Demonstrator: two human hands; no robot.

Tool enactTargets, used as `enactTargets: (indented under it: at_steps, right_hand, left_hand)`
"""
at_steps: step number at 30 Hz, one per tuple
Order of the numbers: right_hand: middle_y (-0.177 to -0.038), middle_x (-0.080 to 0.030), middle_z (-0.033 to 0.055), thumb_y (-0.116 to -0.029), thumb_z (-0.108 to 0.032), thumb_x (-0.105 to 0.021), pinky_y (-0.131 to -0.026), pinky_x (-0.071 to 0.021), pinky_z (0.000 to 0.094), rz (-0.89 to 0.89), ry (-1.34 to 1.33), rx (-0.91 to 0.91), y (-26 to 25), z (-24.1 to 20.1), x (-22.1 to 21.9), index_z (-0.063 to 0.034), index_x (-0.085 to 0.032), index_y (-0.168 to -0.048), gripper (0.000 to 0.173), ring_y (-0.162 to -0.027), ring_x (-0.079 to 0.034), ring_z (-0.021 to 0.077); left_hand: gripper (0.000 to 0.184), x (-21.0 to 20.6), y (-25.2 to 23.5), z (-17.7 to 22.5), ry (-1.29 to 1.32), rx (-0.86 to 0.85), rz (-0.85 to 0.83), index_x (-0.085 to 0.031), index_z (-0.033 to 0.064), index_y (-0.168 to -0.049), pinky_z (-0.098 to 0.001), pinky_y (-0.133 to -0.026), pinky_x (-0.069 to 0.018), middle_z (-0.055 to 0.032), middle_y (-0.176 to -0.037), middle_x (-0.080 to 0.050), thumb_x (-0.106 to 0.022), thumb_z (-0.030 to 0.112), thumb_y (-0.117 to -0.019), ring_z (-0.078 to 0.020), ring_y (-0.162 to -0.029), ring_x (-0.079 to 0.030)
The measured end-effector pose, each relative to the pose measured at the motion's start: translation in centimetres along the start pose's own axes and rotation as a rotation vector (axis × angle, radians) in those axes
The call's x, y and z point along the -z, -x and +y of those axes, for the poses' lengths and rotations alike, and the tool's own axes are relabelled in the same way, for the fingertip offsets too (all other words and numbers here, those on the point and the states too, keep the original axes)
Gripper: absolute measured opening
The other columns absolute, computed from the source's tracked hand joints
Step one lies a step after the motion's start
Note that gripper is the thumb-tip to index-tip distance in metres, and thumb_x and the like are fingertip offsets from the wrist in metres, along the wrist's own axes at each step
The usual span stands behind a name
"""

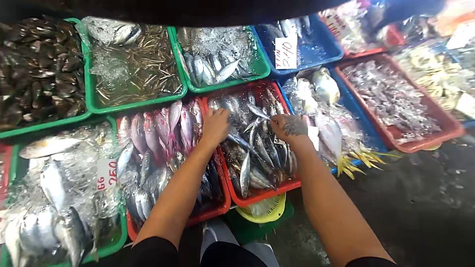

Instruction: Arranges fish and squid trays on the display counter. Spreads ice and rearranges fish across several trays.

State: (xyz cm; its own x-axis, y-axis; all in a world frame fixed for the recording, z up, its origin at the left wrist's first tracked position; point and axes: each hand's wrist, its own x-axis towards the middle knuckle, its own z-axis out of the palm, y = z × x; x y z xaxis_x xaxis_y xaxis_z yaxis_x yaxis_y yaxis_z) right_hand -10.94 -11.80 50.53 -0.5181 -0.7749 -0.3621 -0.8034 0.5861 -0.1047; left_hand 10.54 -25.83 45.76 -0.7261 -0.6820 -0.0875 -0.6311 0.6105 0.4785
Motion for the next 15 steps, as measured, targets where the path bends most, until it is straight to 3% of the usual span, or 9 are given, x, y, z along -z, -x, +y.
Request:
enactTargets:
  at_steps: [4, 5, 9, 13, 15]
  right_hand:
    - [-0.112, -0.072, 0.0212, -0.1077, -0.035, -0.051, -0.093, -0.0451, 0.0734, 0.018, -0.097, -0.013, 1.7, 2.3, 0.0, -0.0111, -0.075, -0.113, 0.034, -0.111, -0.066, 0.0446]
    - [-0.108, -0.072, 0.0221, -0.1071, -0.034, -0.052, -0.091, -0.0466, 0.0736, 0.081, -0.140, -0.006, 1.7, 3.2, -0.9, -0.0095, -0.075, -0.108, 0.034, -0.107, -0.067, 0.0457]
    - [-0.113, -0.073, 0.0205, -0.1079, -0.035, -0.049, -0.094, -0.0460, 0.0722, 0.201, -0.244, -0.100, 2.3, 4.2, -1.2, -0.0126, -0.075, -0.115, 0.036, -0.112, -0.066, 0.0443]
    - [-0.109, -0.073, 0.0211, -0.1092, -0.036, -0.045, -0.092, -0.0486, 0.0689, 0.304, -0.318, -0.150, 2.9, 3.0, 0.7, -0.0094, -0.074, -0.114, 0.039, -0.109, -0.067, 0.0429]
    - [-0.108, -0.073, 0.0193, -0.1093, -0.036, -0.044, -0.096, -0.0468, 0.0677, 0.399, -0.356, -0.149, 2.2, 2.7, 0.9, -0.0105, -0.074, -0.115, 0.039, -0.108, -0.068, 0.0409]
  left_hand:
    - [0.057, 0.6, -0.6, 0.0, -0.015, -0.025, -0.047, -0.061, 0.0181, -0.140, -0.0588, -0.099, -0.0507, -0.0114, -0.132, -0.063, -0.079, 0.017, -0.0862, -0.0408, -0.127, -0.053]
    - [0.056, 0.6, -0.9, 0.0, -0.004, -0.036, -0.045, -0.060, 0.0175, -0.142, -0.0592, -0.099, -0.0506, -0.0135, -0.131, -0.064, -0.077, 0.017, -0.0879, -0.0418, -0.126, -0.053]
    - [0.044, 0.7, -2.4, 1.0, 0.019, -0.028, 0.041, -0.057, 0.0077, -0.142, -0.0575, -0.107, -0.0472, -0.0186, -0.126, -0.068, -0.061, 0.012, -0.0980, -0.0405, -0.127, -0.057]
    - [0.046, 0.9, -2.4, 2.4, -0.138, 0.036, -0.101, -0.063, 0.0076, -0.134, -0.0675, -0.098, -0.0480, -0.0191, -0.131, -0.064, -0.073, 0.026, -0.0923, -0.0445, -0.129, -0.054]
    - [0.044, 0.6, -1.6, 2.8, -0.212, 0.046, -0.096, -0.067, 0.0074, -0.129, -0.0677, -0.097, -0.0472, -0.0188, -0.127, -0.067, -0.075, 0.021, -0.0886, -0.0447, -0.126, -0.056]
